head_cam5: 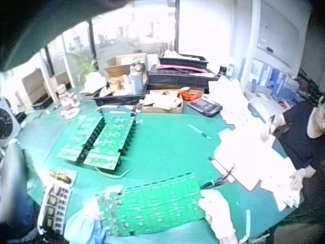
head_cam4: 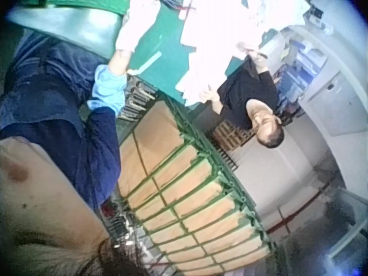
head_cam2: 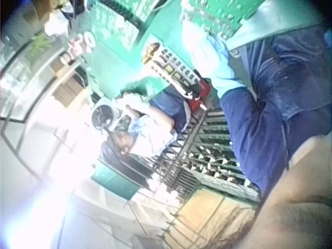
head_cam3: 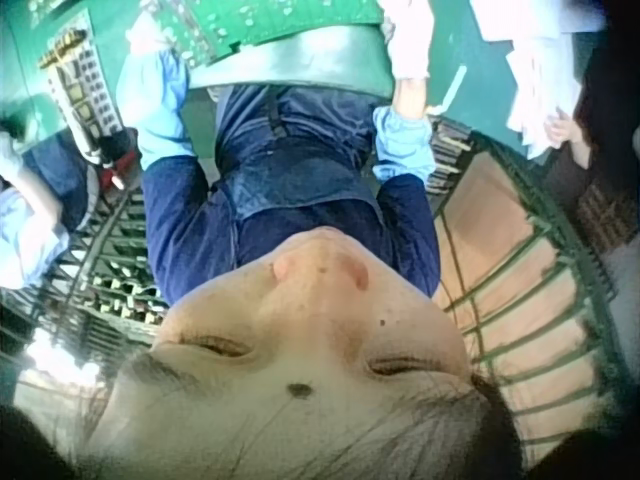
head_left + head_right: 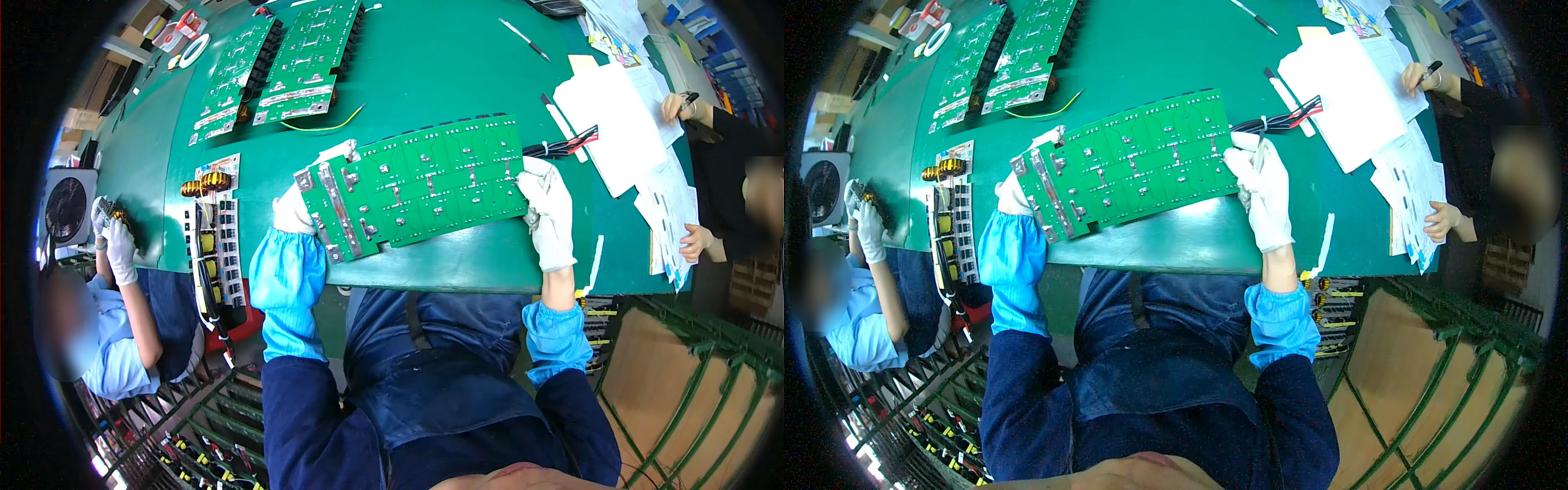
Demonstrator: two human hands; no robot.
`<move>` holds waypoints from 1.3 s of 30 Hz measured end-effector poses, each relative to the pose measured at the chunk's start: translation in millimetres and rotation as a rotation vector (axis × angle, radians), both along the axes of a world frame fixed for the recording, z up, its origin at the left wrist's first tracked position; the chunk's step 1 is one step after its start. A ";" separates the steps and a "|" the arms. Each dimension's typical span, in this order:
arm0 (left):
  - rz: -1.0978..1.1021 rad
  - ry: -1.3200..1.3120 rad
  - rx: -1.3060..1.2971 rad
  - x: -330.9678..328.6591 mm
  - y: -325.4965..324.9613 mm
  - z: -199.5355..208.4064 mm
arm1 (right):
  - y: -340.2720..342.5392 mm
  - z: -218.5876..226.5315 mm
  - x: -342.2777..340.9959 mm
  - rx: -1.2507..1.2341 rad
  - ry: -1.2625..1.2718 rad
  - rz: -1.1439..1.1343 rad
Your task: Manually assemble and inspect PCB components including heatsinks and cabling.
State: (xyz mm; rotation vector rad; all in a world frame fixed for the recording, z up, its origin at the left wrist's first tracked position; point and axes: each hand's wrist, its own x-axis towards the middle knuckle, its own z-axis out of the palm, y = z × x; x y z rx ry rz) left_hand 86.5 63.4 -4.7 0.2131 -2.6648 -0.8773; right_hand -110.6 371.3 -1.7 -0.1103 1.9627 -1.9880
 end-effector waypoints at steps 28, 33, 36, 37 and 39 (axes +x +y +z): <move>0.031 -0.037 0.095 -26.9 -3.2 5.9 | -4.8 -8.7 3.9 -0.011 0.008 -0.024; 0.023 -0.060 0.183 -24.8 2.0 14.5 | -0.6 -12.0 1.2 -0.060 -0.003 -0.014; -0.002 -0.020 0.157 -23.4 0.4 13.4 | -3.6 -5.2 4.4 -0.035 -0.021 -0.015; -0.012 -0.007 0.149 -24.3 0.5 12.6 | -4.5 -3.1 5.6 0.008 -0.008 -0.016; -0.008 0.015 0.181 -26.9 1.7 11.7 | -2.4 -9.0 3.4 0.000 0.011 -0.013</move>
